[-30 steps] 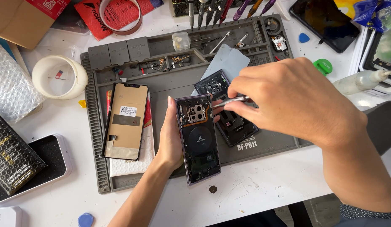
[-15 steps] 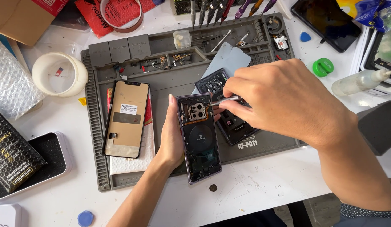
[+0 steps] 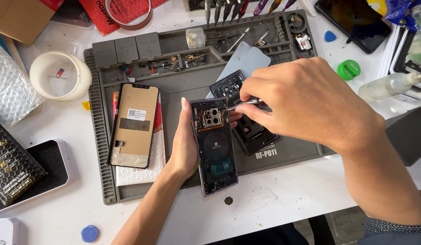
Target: Removing internal screws from a smartphone using a precision screwdriver during a repair process.
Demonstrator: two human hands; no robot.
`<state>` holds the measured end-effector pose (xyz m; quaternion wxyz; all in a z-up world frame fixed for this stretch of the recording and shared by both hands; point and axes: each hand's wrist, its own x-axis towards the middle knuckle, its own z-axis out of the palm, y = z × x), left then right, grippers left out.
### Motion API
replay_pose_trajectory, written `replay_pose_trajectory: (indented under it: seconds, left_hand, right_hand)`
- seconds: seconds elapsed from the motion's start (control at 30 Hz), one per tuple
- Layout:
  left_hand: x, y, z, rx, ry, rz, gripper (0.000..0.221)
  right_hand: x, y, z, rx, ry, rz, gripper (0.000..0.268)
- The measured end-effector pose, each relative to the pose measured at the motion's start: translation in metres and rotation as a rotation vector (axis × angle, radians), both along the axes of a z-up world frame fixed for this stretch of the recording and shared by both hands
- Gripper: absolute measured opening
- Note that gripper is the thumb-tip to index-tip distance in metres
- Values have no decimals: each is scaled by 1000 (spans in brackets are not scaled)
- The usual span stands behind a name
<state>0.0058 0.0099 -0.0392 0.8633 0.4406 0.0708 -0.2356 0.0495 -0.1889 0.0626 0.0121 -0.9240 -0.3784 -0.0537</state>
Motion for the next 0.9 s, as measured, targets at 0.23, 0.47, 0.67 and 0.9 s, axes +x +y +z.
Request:
replay_pose_trajectory:
  seconds: [0.23, 0.47, 0.67, 0.9]
  left_hand:
    - [0, 0, 3, 22, 36, 0, 94]
    - [0, -1, 6, 39, 57, 9, 93]
    - [0, -1, 3, 44, -2, 3, 93]
    - [1, -1, -3, 50, 36, 0, 95]
  right_hand:
    - [1, 2, -1, -2, -9, -3, 28]
    - [1, 1, -1, -16, 8, -19, 30]
    - [2, 0, -4, -3, -10, -9, 29]
    - [1, 4, -4, 4, 1, 6, 28]
